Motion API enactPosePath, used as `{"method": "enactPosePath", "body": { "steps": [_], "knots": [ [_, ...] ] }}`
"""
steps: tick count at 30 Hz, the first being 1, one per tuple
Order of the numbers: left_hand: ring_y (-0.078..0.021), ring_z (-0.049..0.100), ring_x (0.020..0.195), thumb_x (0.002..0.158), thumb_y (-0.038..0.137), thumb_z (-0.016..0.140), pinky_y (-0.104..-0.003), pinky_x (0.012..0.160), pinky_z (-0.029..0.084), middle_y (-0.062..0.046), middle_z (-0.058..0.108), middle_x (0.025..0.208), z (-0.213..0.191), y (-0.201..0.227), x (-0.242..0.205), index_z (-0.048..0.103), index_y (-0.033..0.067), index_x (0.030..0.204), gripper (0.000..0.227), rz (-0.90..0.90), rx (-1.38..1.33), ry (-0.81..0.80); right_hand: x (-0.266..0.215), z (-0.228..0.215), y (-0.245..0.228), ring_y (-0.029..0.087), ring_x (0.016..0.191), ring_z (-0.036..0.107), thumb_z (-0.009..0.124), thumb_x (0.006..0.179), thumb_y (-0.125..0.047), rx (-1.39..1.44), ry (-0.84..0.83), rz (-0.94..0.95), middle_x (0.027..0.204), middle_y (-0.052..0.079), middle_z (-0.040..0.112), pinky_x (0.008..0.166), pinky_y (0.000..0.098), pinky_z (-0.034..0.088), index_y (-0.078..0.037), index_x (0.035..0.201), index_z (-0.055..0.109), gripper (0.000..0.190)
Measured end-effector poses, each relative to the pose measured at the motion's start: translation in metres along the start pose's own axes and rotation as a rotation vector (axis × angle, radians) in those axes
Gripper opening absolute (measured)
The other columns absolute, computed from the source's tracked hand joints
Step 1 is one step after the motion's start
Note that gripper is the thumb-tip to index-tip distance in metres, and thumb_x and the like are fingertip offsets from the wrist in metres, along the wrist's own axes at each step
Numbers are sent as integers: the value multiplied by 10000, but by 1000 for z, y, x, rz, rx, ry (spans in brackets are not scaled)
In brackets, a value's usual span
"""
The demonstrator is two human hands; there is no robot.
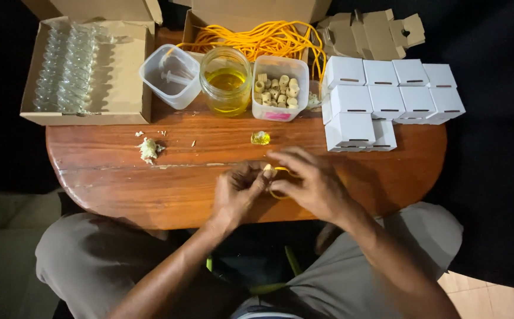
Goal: Assembling a perfume bottle by threading a cord through a wooden cap and packaging it into a hand-folded cardboard box.
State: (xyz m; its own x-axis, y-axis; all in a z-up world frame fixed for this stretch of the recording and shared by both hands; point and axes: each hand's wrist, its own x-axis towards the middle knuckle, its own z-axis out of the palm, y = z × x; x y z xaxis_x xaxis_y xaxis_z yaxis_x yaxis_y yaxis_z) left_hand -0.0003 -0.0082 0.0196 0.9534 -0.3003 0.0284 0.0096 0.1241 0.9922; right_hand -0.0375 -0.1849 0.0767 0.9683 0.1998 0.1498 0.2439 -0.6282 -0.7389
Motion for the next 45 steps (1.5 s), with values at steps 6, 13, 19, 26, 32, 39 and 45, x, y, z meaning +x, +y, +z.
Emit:
{"method": "enactPosePath", "body": {
  "steps": [6, 13, 19, 26, 32, 39, 45],
  "knots": [
    [-151, 694, 657, 862, 171, 803, -324, 630, 568, -93, 773, 711, -8, 9, 7, 810, 46, 975, 169, -113, 75, 22, 21, 10, 7, 471, 1054, 694, 702, 905, 8, 49, 28, -154, 1117, 244, 701, 908, 547, 562, -4, 1247, 694, 342],
    [-153, 775, 700, 847, 246, 838, -296, 632, 586, -39, 800, 737, -11, 18, 6, 817, 120, 979, 184, -65, 269, 52, 22, 18, 15, 328, 1089, 718, 738, 909, -44, 63, 160, -201, 1138, 125, 719, 948, 440, 571, -67, 1193, 732, 285],
    [-182, 770, 760, 892, 216, 778, -349, 690, 598, -90, 798, 757, -6, 8, 7, 805, 68, 993, 181, -36, 189, 7, 14, 23, 21, 313, 1014, 731, 752, 897, -58, 122, 253, -217, 1091, 114, 728, 904, 425, 576, -64, 1123, 761, 226],
    [-343, 790, 853, 965, 230, 710, -435, 730, 596, -154, 796, 826, -20, 13, 10, 795, 95, 1034, 174, 45, 289, -30, 13, 22, 23, 298, 956, 755, 815, 862, -96, 181, 286, -176, 1021, 116, 751, 864, 399, 587, -49, 1066, 766, 215],
    [-399, 764, 815, 950, 165, 737, -466, 700, 605, -173, 782, 877, -20, 5, 14, 746, 85, 1052, 129, 247, 440, 84, 14, 11, 19, 283, 881, 729, 785, 882, -70, 267, 264, -83, 990, 158, 752, 778, 418, 571, -32, 1092, 749, 216],
    [-388, 737, 888, 956, 215, 733, -486, 772, 611, -188, 735, 1035, -11, 14, 6, 695, 41, 1151, 264, 340, 520, 4, 5, 30, 40, 290, 997, 695, 744, 885, -14, 320, 247, 30, 1066, 183, 738, 880, 451, 561, -34, 1260, 691, 379],
    [-441, 719, 906, 909, 151, 725, -521, 778, 591, -178, 712, 1002, -26, -13, 11, 696, 77, 1161, 264, 270, 676, -69, -2, 60, 45, 476, 1053, 694, 736, 854, 25, 101, 125, 18, 1098, 271, 725, 895, 563, 576, -58, 1400, 588, 571]
  ]
}}
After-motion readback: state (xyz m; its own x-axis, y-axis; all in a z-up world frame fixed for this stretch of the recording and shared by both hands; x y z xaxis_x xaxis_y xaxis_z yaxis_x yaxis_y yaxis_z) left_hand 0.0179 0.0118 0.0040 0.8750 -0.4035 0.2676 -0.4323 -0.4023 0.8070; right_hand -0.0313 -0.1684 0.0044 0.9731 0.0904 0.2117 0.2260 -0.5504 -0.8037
